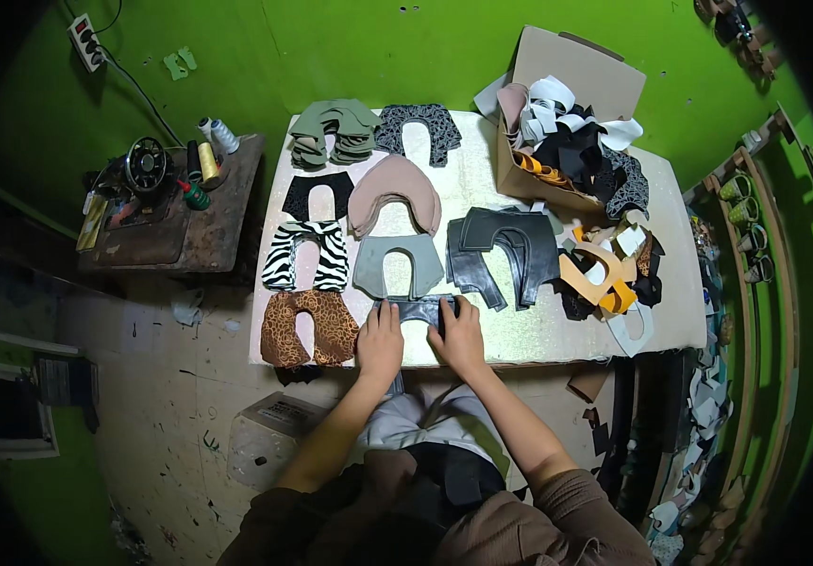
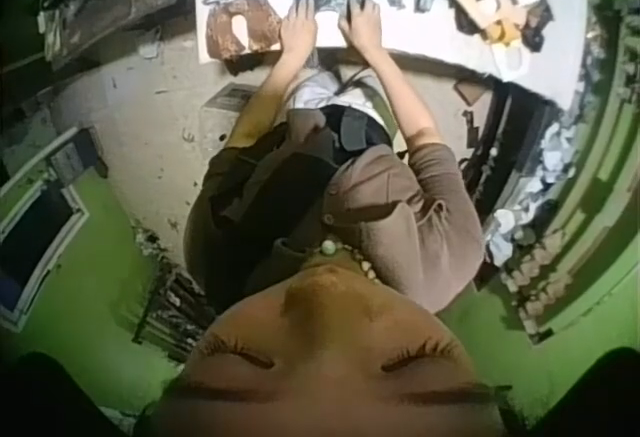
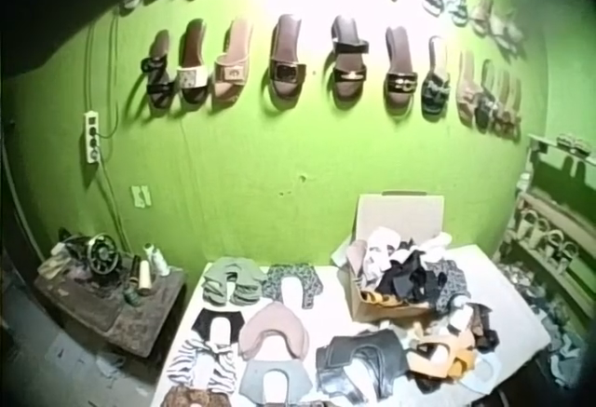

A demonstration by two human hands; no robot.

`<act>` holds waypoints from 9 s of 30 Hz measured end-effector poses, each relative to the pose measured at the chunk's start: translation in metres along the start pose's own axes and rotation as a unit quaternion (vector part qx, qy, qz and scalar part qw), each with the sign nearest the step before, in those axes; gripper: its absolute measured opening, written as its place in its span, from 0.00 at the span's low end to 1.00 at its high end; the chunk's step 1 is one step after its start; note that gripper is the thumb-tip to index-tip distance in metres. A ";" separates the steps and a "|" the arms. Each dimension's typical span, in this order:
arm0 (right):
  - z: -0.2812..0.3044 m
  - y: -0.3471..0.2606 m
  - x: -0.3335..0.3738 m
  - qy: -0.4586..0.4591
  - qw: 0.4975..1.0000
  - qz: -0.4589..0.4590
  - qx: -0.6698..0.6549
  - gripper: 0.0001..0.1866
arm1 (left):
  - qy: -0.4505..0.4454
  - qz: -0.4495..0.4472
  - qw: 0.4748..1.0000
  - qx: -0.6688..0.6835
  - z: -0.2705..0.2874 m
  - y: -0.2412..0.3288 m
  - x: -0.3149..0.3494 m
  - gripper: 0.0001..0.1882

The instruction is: Arranging and sorting various patterned shoe upper components on a worktable.

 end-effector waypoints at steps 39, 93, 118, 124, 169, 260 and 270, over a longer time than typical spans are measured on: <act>0.098 0.161 -0.119 0.090 0.980 -0.176 -0.001 0.24 | -0.035 0.120 0.968 0.217 -0.035 0.072 -0.197 0.25; 0.060 0.058 -0.008 -0.001 0.930 -0.097 -0.355 0.13 | -0.025 0.259 0.507 0.822 0.029 0.015 0.010 0.18; 0.046 0.038 0.043 -0.288 0.711 -0.230 -0.599 0.18 | -0.054 0.257 0.382 0.886 0.087 0.016 0.026 0.19; 0.012 0.051 0.052 -0.181 0.865 -0.237 -0.402 0.21 | -0.061 0.255 0.749 0.608 0.014 -0.018 0.051 0.19; 0.007 0.001 -0.010 -0.010 0.993 0.116 -0.008 0.29 | 0.033 0.143 0.987 0.058 0.022 -0.001 0.001 0.37; 0.005 0.052 0.062 -0.058 0.932 -0.192 -0.302 0.24 | -0.037 0.263 0.879 0.396 0.027 -0.022 0.076 0.23; 0.010 0.021 0.037 0.001 0.966 -0.237 -0.101 0.25 | -0.107 0.219 0.926 0.290 0.029 -0.034 0.055 0.22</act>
Point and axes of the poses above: each hand's wrist, its own x-axis away from the middle knuckle, its own z-axis out of the back of the hand, y = z × x, the point moved 4 cm from there along -x, towards the middle knuckle, and after that the axes turned 9 degrees about -z, right-handed, at the moved point
